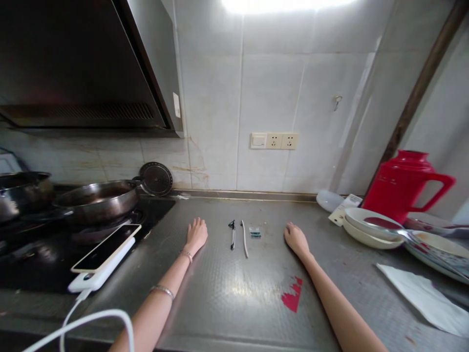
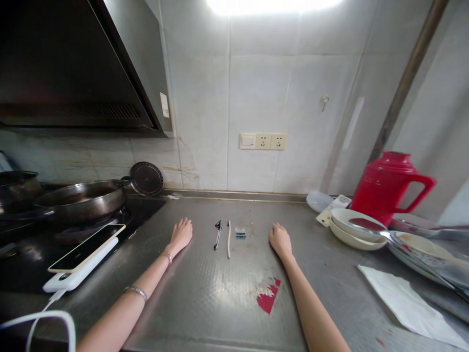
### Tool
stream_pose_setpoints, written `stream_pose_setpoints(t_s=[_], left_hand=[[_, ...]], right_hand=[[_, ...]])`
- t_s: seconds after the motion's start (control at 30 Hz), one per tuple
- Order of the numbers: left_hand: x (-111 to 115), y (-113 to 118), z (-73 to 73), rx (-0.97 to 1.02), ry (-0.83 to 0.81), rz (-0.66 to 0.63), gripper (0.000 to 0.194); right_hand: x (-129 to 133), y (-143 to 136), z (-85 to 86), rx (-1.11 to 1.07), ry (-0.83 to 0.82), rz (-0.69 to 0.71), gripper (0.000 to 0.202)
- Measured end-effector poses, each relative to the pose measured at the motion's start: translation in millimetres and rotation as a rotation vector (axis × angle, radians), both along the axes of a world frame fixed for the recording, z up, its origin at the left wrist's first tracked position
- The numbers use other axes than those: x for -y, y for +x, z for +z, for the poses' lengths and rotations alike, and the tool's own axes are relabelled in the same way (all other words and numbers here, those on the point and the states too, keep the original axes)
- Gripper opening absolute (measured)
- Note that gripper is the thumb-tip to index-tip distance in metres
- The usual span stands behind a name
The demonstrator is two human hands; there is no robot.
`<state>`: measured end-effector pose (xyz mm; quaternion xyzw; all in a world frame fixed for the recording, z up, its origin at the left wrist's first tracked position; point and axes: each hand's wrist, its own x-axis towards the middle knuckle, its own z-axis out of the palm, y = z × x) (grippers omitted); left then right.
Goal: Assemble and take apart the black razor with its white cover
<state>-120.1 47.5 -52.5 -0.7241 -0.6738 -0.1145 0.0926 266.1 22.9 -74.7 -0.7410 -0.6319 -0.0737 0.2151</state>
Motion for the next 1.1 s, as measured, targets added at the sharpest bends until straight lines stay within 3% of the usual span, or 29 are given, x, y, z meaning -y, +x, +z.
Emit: stream_pose_setpoints(t_s=[1.1], left_hand=[[-8.9, -1.4, -2.5, -0.001, -0.058, -0.027, 0.047]], right_hand=[[3.6, -3.0, 7.2, 0.118, -0.081, 0.052, 0.034]])
